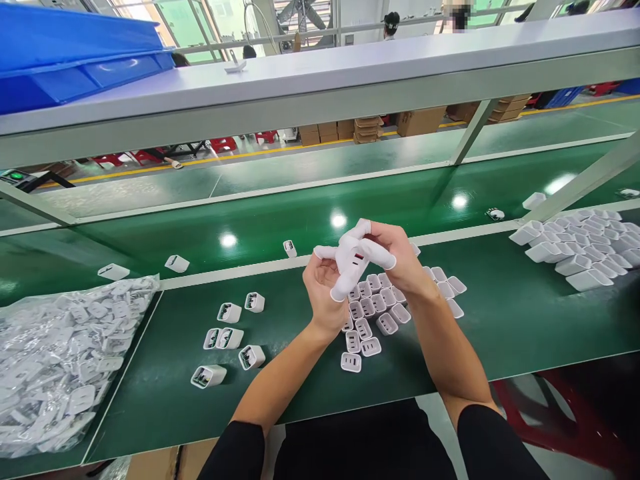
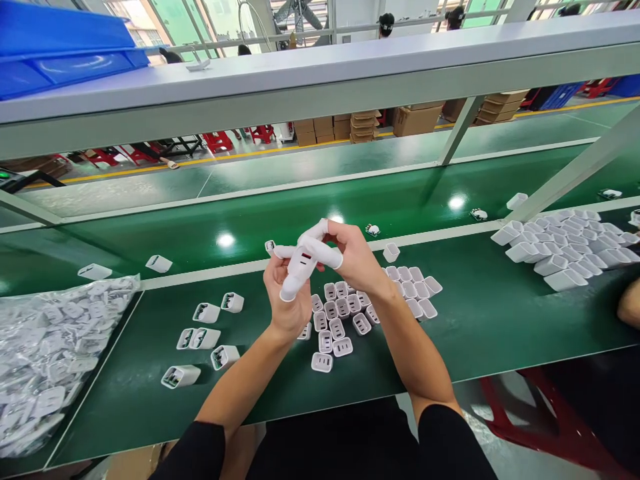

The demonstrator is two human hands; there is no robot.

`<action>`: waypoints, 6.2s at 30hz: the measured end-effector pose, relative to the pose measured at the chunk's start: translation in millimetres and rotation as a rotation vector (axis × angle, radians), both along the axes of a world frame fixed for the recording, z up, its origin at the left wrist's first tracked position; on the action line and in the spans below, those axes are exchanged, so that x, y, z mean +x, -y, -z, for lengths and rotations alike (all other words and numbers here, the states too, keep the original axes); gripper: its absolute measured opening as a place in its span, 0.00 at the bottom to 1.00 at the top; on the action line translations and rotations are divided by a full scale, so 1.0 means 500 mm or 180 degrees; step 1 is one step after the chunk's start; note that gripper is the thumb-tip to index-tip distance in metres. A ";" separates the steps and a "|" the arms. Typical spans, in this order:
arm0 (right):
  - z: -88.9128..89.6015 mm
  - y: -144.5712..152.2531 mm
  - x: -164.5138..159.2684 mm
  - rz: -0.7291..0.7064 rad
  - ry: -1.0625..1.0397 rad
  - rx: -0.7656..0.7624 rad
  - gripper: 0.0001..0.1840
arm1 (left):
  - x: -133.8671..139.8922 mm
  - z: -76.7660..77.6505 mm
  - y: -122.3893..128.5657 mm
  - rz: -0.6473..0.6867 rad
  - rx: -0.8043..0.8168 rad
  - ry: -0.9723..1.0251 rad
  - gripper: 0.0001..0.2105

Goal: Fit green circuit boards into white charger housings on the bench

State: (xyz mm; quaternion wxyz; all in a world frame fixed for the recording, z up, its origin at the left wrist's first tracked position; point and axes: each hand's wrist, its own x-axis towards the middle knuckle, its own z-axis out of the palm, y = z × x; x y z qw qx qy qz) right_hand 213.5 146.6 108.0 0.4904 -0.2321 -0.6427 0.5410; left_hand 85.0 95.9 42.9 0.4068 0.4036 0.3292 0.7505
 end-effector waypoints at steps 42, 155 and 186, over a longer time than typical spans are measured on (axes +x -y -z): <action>0.038 -0.073 0.073 0.1940 -0.0200 0.1354 0.40 | -0.268 0.276 -0.275 -0.1380 -0.1708 -0.3501 0.22; 0.011 0.056 0.013 0.1012 0.0309 0.1998 0.30 | -0.138 -0.035 -0.063 -0.0928 0.2050 -0.3869 0.34; 0.015 0.032 0.024 0.1478 0.2031 0.3342 0.52 | -0.135 -0.059 -0.043 0.0716 0.0590 -0.2773 0.13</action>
